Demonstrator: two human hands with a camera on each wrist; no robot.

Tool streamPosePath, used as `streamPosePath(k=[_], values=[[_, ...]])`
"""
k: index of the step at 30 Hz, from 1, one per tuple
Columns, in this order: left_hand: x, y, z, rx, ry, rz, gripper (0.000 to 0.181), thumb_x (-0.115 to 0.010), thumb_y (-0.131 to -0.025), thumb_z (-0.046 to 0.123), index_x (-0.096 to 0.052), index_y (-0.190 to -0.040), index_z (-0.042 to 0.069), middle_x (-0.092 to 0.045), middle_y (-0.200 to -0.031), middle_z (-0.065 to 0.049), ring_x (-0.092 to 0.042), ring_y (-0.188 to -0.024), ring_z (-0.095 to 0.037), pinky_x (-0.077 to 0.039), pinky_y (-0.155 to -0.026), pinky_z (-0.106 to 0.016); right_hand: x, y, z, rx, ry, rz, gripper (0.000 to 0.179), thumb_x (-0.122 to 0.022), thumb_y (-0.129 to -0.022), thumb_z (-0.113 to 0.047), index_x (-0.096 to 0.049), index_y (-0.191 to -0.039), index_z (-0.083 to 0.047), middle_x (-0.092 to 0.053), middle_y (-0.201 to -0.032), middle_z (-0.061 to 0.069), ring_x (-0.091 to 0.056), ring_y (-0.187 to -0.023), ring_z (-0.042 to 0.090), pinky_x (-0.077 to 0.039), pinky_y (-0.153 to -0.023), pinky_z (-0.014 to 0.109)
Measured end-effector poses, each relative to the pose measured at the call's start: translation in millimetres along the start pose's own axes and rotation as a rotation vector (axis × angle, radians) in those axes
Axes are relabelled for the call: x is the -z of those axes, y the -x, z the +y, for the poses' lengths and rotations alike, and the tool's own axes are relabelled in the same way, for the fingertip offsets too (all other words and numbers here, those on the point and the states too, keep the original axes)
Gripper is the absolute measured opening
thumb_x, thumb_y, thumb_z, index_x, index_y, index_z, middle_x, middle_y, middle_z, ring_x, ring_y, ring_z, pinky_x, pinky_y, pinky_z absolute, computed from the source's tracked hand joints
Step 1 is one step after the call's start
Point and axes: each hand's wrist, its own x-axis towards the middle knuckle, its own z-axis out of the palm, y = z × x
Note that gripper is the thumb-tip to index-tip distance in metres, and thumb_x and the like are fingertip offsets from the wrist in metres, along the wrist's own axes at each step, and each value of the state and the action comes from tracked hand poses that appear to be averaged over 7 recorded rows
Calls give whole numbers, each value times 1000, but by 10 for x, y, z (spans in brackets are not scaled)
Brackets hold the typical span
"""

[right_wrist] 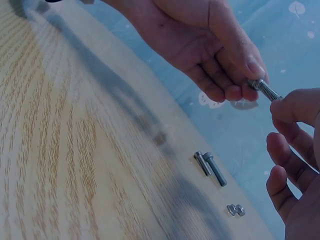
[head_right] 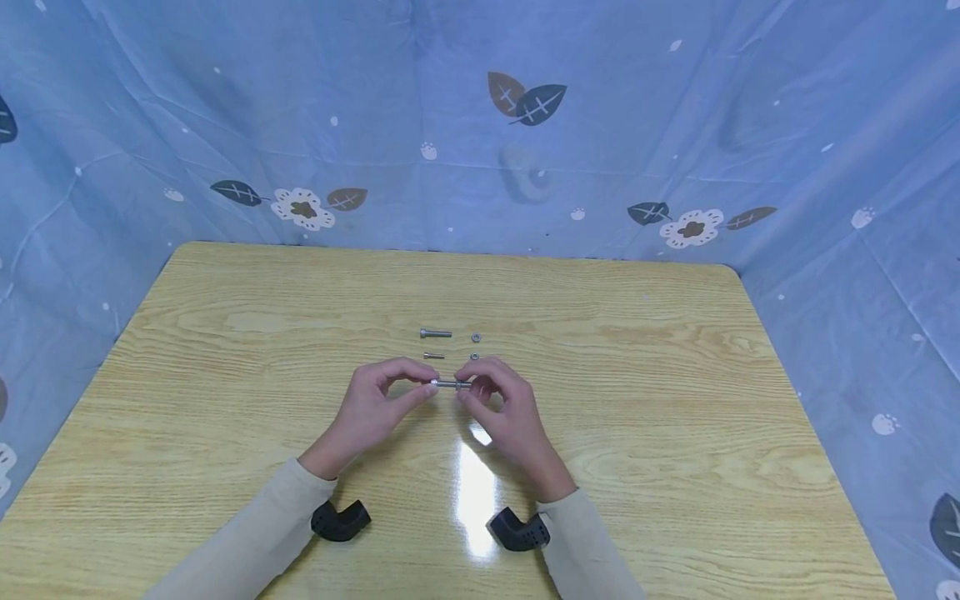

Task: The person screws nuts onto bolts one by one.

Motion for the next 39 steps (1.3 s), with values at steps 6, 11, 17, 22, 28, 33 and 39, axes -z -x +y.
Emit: streamPosePath(k=[6, 11, 17, 22, 28, 33, 39], values=[[1, 0, -3, -9, -8, -3, 7, -72, -88, 18, -74, -95, 18, -74, -102, -5, -67, -94, -11, -52, -88, -51, 2, 4, 5, -21, 10, -4, 20, -63, -90, 4, -63, -109, 0, -65, -104, 14, -56, -81, 10, -49, -72, 20], [0, -2, -5, 4, -5, -4, 8, -72, -88, 19, -74, -95, 18, -74, -103, -6, -68, -95, -13, -52, -90, -49, -14, -31, -226, -60, 48, 4, 15, -60, -90, 7, -63, -104, 7, -66, -99, 18, -55, -79, 10, -48, -70, 22], [-5, -8, -13, 9, -2, -4, 7, -72, -88, 19, -74, -94, 18, -74, -102, -7, -68, -95, -13, -52, -90, -50, -15, -29, -236, -132, 64, 10, 15, -59, -93, 3, -63, -107, 5, -66, -101, 20, -57, -80, 12, -49, -73, 23], [-4, -1, -7, 3, -12, -3, 6, -72, -88, 19, -74, -94, 18, -74, -101, -5, -68, -94, -12, -52, -89, -49, 11, -6, -42, -58, 6, 7, 26, -62, -89, 8, -61, -114, 1, -64, -107, 20, -55, -81, 12, -48, -72, 20], [-8, -1, -12, 1, -16, -2, 7, -72, -88, 19, -74, -95, 19, -74, -102, -6, -67, -95, -10, -52, -89, -49, 14, 4, 10, 14, -20, -11, 22, -63, -88, 8, -63, -108, -1, -63, -103, 16, -54, -82, 12, -48, -72, 20], [-8, -1, -6, 7, -20, -2, 7, -72, -88, 20, -74, -94, 20, -74, -101, -2, -67, -94, -10, -52, -89, -48, 6, 0, 10, -14, -6, -7, 19, -62, -89, 5, -64, -108, -1, -65, -102, 15, -55, -82, 11, -49, -72, 19], [-9, -1, -5, 16, -7, -2, 7, -72, -88, 19, -74, -95, 18, -74, -102, -4, -68, -95, -13, -52, -89, -49, 3, 3, 11, -61, 30, 0, 17, -61, -93, 0, -66, -108, -4, -67, -104, 12, -58, -85, 10, -50, -76, 21]])
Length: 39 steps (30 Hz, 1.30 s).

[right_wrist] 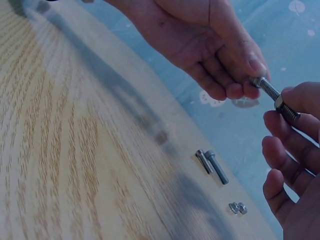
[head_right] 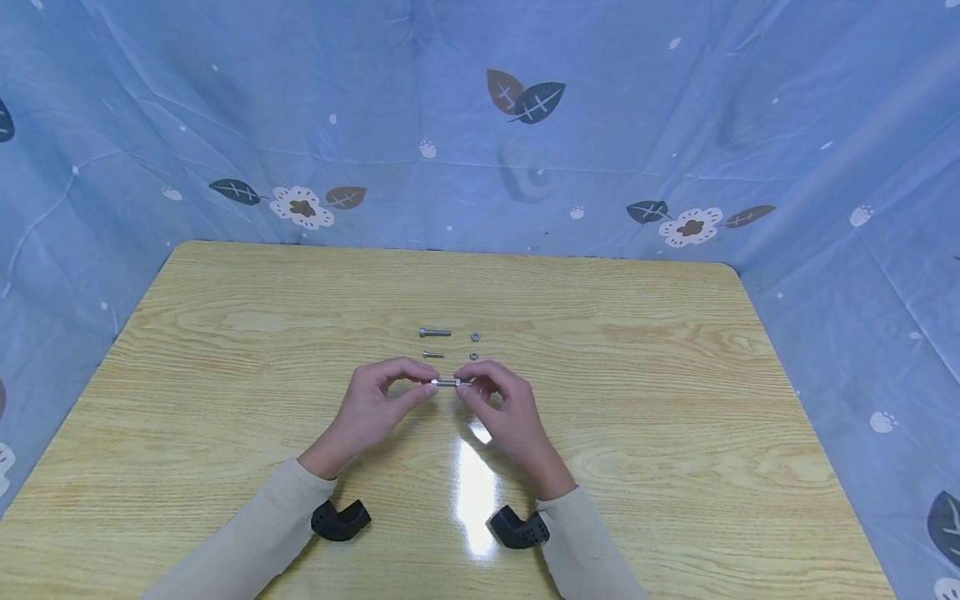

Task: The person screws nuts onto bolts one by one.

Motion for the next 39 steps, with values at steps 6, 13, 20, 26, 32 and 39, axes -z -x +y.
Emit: streamPosePath(k=[6, 13, 20, 26, 32, 39], values=[[-4, -2, -10, -3, 19, -3, 7, -72, -88, 19, -74, -94, 17, -74, -100, -1, -68, -94, -14, -52, -88, -49, -6, 0, 3, -26, -2, -2, 21, -60, -92, 3, -63, -112, -2, -66, -107, 17, -58, -86, 8, -49, -76, 21], [-6, -1, -7, -30, 14, -5, 7, -72, -88, 19, -74, -95, 17, -74, -101, -5, -68, -92, -12, -53, -86, -49, 7, -8, -158, 46, -43, -12, 22, -63, -85, 13, -61, -105, 6, -62, -102, 20, -53, -84, 13, -47, -71, 19], [-9, 2, -5, -26, 5, -12, 7, -71, -89, 19, -74, -95, 17, -74, -103, -9, -67, -93, -11, -53, -86, -49, 0, 6, -68, 16, -14, -5, 20, -61, -88, 9, -63, -107, 1, -65, -103, 16, -56, -86, 11, -48, -73, 19], [-13, 2, 8, -17, 2, -14, 8, -71, -89, 19, -74, -95, 16, -74, -102, -8, -67, -93, -10, -53, -87, -50, -2, 12, 2, 7, -9, -5, 17, -60, -93, 1, -64, -109, 1, -67, -105, 13, -58, -86, 9, -50, -77, 21], [-18, 3, 15, -18, 6, -6, 9, -72, -88, 19, -74, -96, 15, -75, -101, -5, -68, -93, -13, -53, -87, -50, -5, 6, 29, -1, -4, -5, 18, -58, -93, 3, -63, -110, 3, -68, -103, 15, -60, -84, 14, -50, -75, 22], [-18, 1, 4, -17, 3, -8, 7, -72, -88, 19, -74, -95, 19, -75, -100, -4, -67, -92, -9, -53, -87, -48, 13, 8, 13, 32, -28, -15, 26, -67, -88, 2, -62, -113, -4, -64, -107, 14, -54, -88, 12, -48, -74, 20]])
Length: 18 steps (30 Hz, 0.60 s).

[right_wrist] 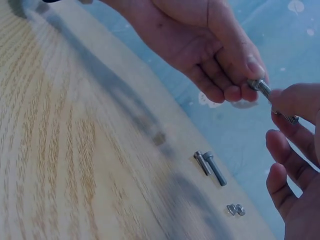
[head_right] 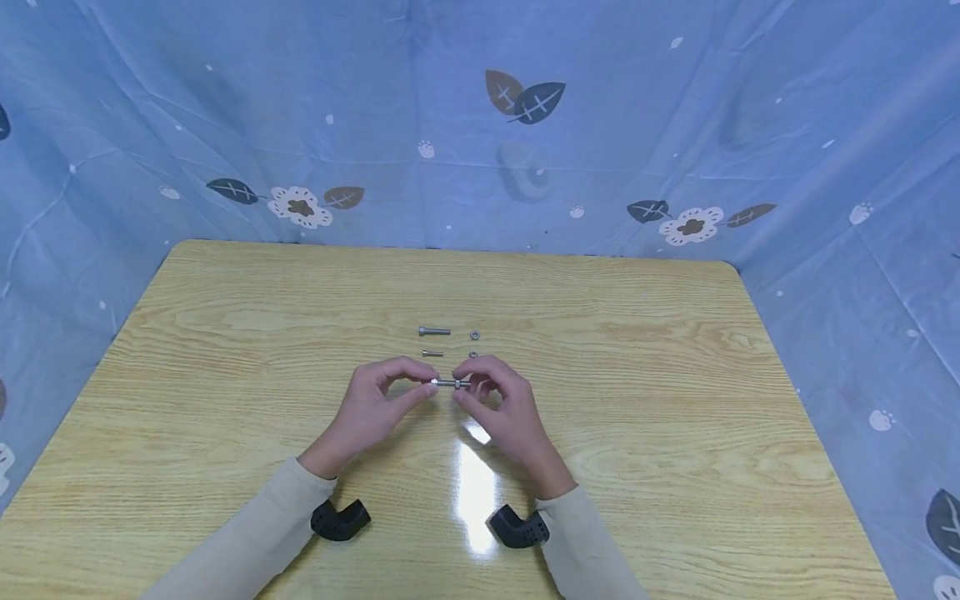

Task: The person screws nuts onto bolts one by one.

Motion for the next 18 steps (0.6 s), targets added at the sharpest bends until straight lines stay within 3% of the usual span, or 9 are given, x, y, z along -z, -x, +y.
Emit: streamPosePath(k=[6, 13, 18], values=[[-5, 1, -11, -7, 3, 3, 8, -72, -88, 19, -74, -96, 16, -75, -100, -5, -67, -92, -9, -53, -87, -48, -5, 5, 5, 23, 9, 13, 20, -65, -89, 2, -65, -108, -5, -66, -104, 12, -56, -87, 11, -49, -73, 20], [-9, 1, -12, -7, -5, 1, 7, -73, -88, 19, -74, -95, 17, -75, -100, -3, -68, -91, -10, -53, -87, -46, -22, 2, -40, -58, 66, 24, 16, -62, -91, 1, -67, -106, -5, -69, -102, 11, -58, -84, 10, -50, -75, 22], [-8, 1, -16, -10, 4, 3, 8, -73, -87, 20, -74, -94, 16, -75, -100, -5, -68, -92, -12, -53, -86, -48, -29, -24, -268, -113, 95, 15, 13, -57, -94, 1, -66, -103, 2, -69, -99, 15, -62, -83, 19, -51, -77, 25]])
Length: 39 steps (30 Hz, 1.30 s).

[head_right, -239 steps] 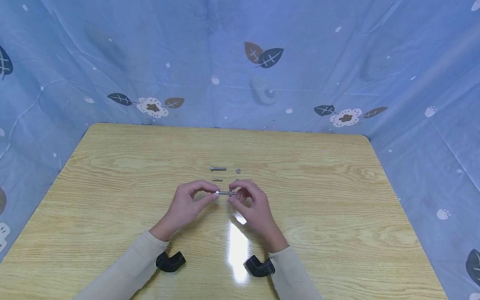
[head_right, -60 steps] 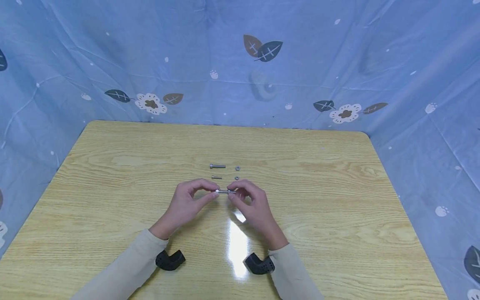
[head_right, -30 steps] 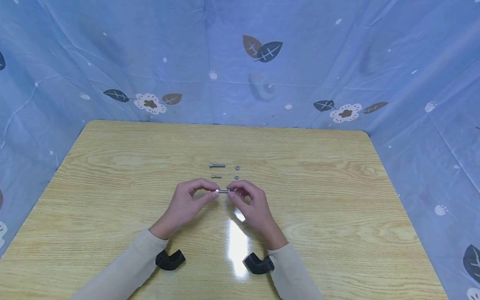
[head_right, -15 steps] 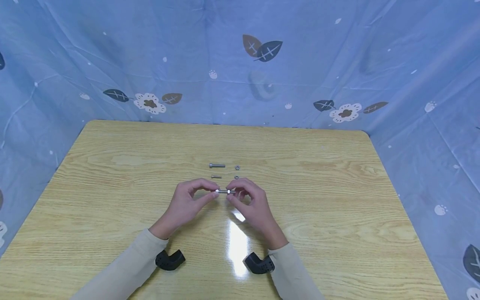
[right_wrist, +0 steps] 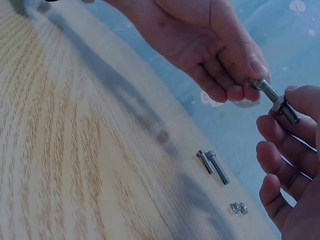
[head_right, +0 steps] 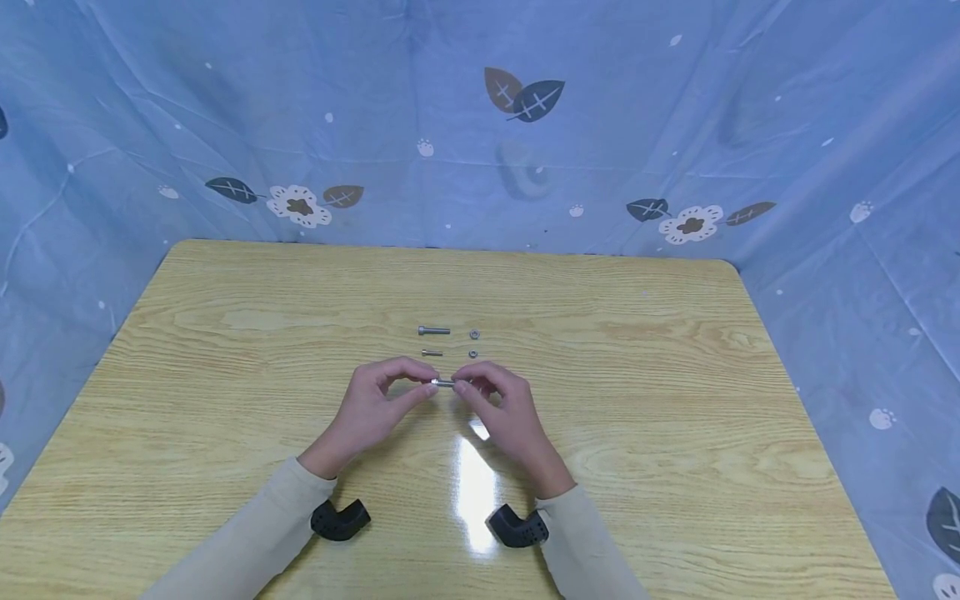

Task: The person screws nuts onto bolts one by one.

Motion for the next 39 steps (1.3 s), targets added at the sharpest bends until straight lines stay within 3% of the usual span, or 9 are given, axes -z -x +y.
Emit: streamPosePath(k=[4, 8, 12, 17, 23, 26, 32, 36, 39], values=[[6, -2, 3, 4, -4, 2, 8, -73, -87, 20, -74, -95, 17, -75, -99, -1, -68, -92, -12, -53, -87, -47, 13, -5, -71, -4, -20, -16, 16, -58, -93, 2, -63, -109, 5, -67, -104, 20, -59, -81, 20, -49, -75, 23], [12, -6, 2, 3, -12, 6, 8, -73, -88, 21, -74, -95, 17, -75, -99, 2, -67, -92, -10, -53, -87, -45, 2, -12, 102, 70, -73, -17, 25, -62, -88, 8, -60, -113, 4, -62, -106, 24, -52, -78, 14, -46, -71, 21], [14, -10, -1, -1, -14, 6, 8, -73, -87, 21, -74, -95, 17, -75, -99, 2, -68, -92, -10, -53, -87, -45, -7, -13, 262, 121, -92, -8, 24, -64, -86, 10, -62, -109, 1, -63, -102, 18, -52, -78, 12, -47, -71, 20], [10, -12, 8, 3, -10, 6, 9, -73, -87, 21, -74, -95, 16, -75, -99, 1, -68, -91, -11, -53, -86, -46, -10, -6, 243, 57, -67, 4, 17, -63, -90, 3, -65, -106, -3, -67, -101, 12, -56, -81, 8, -48, -73, 19], [-1, -10, 5, 17, -8, 4, 9, -73, -87, 20, -75, -95, 17, -75, -99, 2, -68, -91, -11, -53, -86, -48, -2, -16, -13, 9, -21, -1, 12, -58, -92, 3, -65, -102, 4, -67, -95, 20, -57, -78, 9, -49, -73, 22], [-3, -10, 6, 19, -7, 6, 8, -73, -87, 20, -75, -94, 17, -75, -98, 3, -68, -91, -11, -53, -87, -47, 8, -18, -53, 25, -32, -15, 15, -59, -91, 5, -62, -106, 6, -65, -98, 20, -56, -78, 9, -49, -72, 22], [-1, -9, 6, 8, -10, 7, 8, -73, -87, 20, -74, -95, 18, -75, -98, 3, -68, -91, -11, -53, -87, -45, -2, -16, 200, 122, -97, -24, 25, -64, -86, 9, -61, -110, 1, -62, -104, 17, -54, -84, 11, -48, -72, 21], [0, -10, 7, 6, -15, 5, 7, -73, -87, 20, -74, -95, 19, -74, -98, 4, -67, -91, -10, -53, -86, -45, -9, -17, 271, 125, -97, -14, 23, -65, -87, 7, -63, -108, -2, -64, -102, 14, -54, -84, 11, -48, -71, 20], [0, -10, 9, 6, -17, 5, 7, -73, -87, 20, -74, -94, 20, -74, -98, 5, -67, -91, -9, -53, -86, -45, -4, -20, 165, 99, -71, -2, 19, -63, -87, 9, -63, -106, 3, -65, -101, 17, -55, -84, 9, -48, -71, 20]])
